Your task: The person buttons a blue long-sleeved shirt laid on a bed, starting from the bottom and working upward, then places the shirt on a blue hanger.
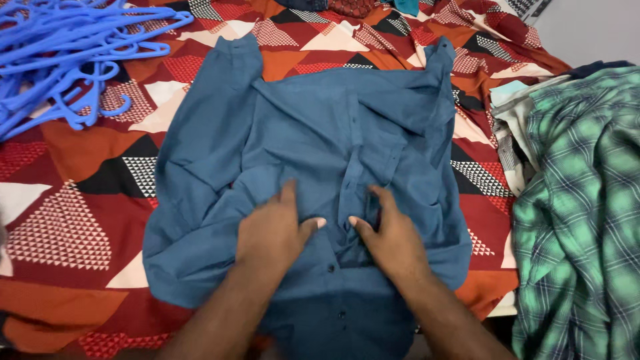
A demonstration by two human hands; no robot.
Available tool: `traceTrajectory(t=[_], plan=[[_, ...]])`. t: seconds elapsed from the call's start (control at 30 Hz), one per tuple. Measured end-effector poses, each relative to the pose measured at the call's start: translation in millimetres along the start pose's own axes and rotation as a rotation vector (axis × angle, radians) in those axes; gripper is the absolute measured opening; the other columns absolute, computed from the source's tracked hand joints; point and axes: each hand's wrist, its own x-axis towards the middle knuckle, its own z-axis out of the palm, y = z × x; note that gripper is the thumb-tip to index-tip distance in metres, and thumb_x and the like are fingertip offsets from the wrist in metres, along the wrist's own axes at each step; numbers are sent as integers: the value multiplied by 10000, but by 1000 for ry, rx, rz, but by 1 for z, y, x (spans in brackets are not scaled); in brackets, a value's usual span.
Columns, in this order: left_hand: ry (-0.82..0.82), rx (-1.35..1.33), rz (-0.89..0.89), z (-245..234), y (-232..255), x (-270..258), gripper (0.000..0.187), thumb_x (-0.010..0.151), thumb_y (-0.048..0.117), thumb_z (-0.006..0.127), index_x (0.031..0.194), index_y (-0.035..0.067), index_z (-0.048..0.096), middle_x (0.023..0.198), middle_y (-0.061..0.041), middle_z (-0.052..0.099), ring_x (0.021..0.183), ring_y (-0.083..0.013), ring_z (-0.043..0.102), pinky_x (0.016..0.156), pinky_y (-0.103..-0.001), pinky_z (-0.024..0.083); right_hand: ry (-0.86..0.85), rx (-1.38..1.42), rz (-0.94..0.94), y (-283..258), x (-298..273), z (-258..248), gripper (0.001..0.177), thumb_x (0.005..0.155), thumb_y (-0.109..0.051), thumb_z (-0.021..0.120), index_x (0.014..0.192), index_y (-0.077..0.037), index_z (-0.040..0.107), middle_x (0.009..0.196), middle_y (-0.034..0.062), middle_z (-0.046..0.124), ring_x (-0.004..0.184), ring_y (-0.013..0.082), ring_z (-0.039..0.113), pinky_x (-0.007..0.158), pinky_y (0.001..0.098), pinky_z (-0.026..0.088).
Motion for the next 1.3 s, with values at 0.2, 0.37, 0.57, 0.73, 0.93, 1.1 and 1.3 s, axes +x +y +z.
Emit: traceTrajectory(t=[0.2,0.37,0.57,0.73,0.93,1.1,1.3], plan=[[-7,84,2,7,-6,50,473,895,468,707,1172,97,614,991,-167,734,961,-391,696,819,-518,544,-18,100,140,12,26,-4,422,850,-191,739,1261,-118,681,836,198,725,701,347,718,673,434,561],[280,-82,63,-2,-21,76,248,972,361,650,974,118,702,916,-174,731,892,-420,681,760,-540,519,198,97,-383,19,67,4,305,870,-95,721,1173,-55,734,1086,176,749,1014,299,724,897,380,543],[316,-847,-303,-20,-59,115,291,1029,270,634,1107,-10,610,958,-207,736,912,-443,740,813,-534,555,93,264,-374,-21,113,18,464,937,-156,724,1374,-107,576,1187,174,718,1105,309,700,955,375,532],[295,-572,369,-7,-83,127,498,889,239,735,1335,80,582,1359,-158,634,1283,-314,587,1069,-409,441,-415,121,-346,-35,114,15,691,880,-161,700,1520,-203,444,1197,143,693,1099,253,683,952,367,511],[653,-140,-125,-61,-121,60,738,860,367,812,1417,-7,505,1336,-289,605,1238,-447,570,1037,-503,444,450,-223,-382,46,91,-41,534,929,-204,741,1407,-45,562,1330,245,633,1239,399,603,1044,480,473],[375,-146,-281,-42,-122,35,721,841,447,786,1354,6,534,1220,-289,657,1152,-448,630,977,-522,490,256,-279,36,90,69,-43,752,971,-527,662,1421,41,459,1329,310,563,1208,462,588,1004,521,479],[445,-193,-325,-29,-147,23,525,922,314,700,1336,15,576,1171,-325,663,1103,-506,628,934,-549,494,127,-415,351,60,18,-46,680,957,-586,554,1433,-106,478,1388,224,557,1230,444,581,978,547,485]])
